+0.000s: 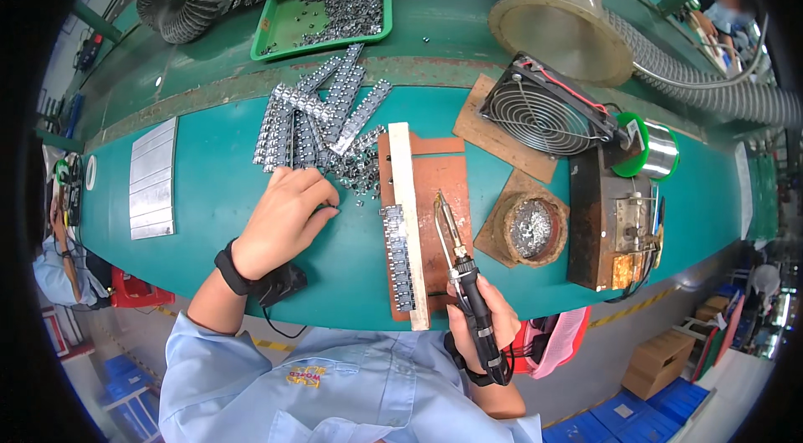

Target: The person solders electronic components onto circuit board strips using a soldering iron, arranging and positioning the components onto the strips by hand before soldering them.

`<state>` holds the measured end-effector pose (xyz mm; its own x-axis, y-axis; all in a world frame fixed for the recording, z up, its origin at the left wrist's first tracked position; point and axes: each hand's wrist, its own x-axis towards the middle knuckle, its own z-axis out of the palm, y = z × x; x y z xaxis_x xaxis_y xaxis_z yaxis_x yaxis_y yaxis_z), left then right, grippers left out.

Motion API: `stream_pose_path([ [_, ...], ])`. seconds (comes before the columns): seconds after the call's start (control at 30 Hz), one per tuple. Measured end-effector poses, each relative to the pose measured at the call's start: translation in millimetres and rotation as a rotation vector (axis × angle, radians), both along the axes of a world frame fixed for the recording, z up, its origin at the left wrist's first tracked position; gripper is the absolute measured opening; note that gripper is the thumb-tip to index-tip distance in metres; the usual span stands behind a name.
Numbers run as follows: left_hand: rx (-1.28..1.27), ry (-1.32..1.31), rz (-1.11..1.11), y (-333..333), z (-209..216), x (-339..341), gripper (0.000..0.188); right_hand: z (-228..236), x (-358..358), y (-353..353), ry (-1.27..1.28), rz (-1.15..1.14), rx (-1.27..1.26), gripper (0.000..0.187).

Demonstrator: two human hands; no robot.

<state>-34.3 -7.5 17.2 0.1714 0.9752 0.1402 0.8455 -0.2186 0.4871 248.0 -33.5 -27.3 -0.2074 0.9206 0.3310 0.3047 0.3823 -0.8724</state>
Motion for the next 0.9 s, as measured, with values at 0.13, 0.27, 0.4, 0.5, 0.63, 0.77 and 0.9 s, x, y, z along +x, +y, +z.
stream_pose_path([
  [0.13, -0.048, -0.133, -0.009, -1, 6, 10, 0.014, -1, 1, 3, 0.013, 0.017, 0.013, 0.045],
  [0.27, -0.132, -0.367, -0.008, -2, 6, 15, 0.015, 1, 2, 2, 0.016, 0.011, 0.016, 0.046],
  [0.4, -0.332, -0.732, 0.004, -5, -5, 18, 0.015, 2, 0, -2, 0.018, -0.023, 0.004, 0.048],
  [0.5, -0.552, -1.133, 0.122, -4, -10, 23, 0.014, -1, 0, -1, 0.018, -0.043, 0.007, 0.047],
  [0.63, -0.772, -1.367, 0.252, 1, -6, 29, 0.012, -2, 1, 0, 0.009, -0.052, 0.03, 0.046],
  [0.77, -0.789, -1.483, 0.305, 1, -13, 31, 0.01, -2, 3, 2, 0.024, -0.033, 0.029, 0.047],
  [0.9, -0.818, -1.54, 0.339, 3, -10, 35, 0.007, -5, 6, 2, 0.026, -0.015, 0.026, 0.047],
])
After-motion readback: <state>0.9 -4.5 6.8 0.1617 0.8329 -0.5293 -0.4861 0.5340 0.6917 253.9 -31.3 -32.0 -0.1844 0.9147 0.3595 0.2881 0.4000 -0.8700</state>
